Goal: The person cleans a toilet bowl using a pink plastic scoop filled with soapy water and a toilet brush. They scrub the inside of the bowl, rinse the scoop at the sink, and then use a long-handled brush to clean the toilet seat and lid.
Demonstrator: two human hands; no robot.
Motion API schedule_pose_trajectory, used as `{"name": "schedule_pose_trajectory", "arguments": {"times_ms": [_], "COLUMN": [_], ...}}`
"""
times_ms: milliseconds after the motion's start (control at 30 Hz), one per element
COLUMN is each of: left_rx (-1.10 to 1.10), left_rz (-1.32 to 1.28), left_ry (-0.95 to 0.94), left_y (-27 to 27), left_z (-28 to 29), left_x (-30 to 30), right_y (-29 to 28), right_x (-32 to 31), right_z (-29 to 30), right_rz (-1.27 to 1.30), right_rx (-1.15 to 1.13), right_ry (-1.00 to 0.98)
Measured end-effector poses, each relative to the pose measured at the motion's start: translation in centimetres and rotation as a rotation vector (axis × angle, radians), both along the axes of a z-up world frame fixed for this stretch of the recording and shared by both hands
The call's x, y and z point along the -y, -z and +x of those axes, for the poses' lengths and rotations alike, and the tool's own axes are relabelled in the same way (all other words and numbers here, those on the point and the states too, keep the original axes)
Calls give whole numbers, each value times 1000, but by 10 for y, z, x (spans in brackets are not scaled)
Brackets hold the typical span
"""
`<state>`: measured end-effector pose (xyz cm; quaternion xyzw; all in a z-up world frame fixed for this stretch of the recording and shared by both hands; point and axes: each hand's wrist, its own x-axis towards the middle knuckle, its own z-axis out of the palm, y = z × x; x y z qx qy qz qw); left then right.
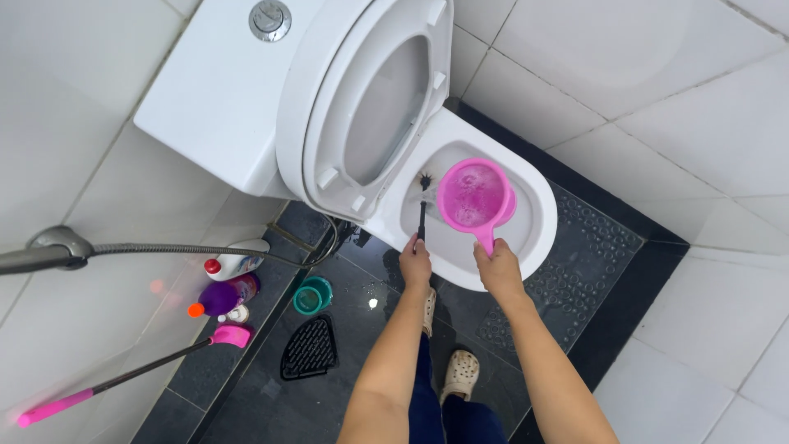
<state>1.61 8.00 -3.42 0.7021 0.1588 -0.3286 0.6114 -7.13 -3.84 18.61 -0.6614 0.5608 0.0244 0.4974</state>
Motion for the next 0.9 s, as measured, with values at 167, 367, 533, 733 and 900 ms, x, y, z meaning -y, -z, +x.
{"name": "schedule_pose_trajectory", "arguments": {"times_ms": [167,367,533,733,900], "left_rx": [197,384,474,450,364], "left_rz": [224,481,753,884,577], "left_ry": [175,501,996,1247,1431], "left_y": [-32,-79,-93,-110,-75], "left_z": [-3,-6,21,10,-47], "left_x": [-16,-39,-26,27,44], "right_y": [3,-12,-18,-21,-15], "right_x": [-7,-22,-39,-45,-40], "right_z": [-34,-98,-160,-206,-226], "right_rz": [-7,-26,-30,22,20], "right_rx": [7,-68,-83,-71,-61], "right_ry": [77,95,119,182,217]}}
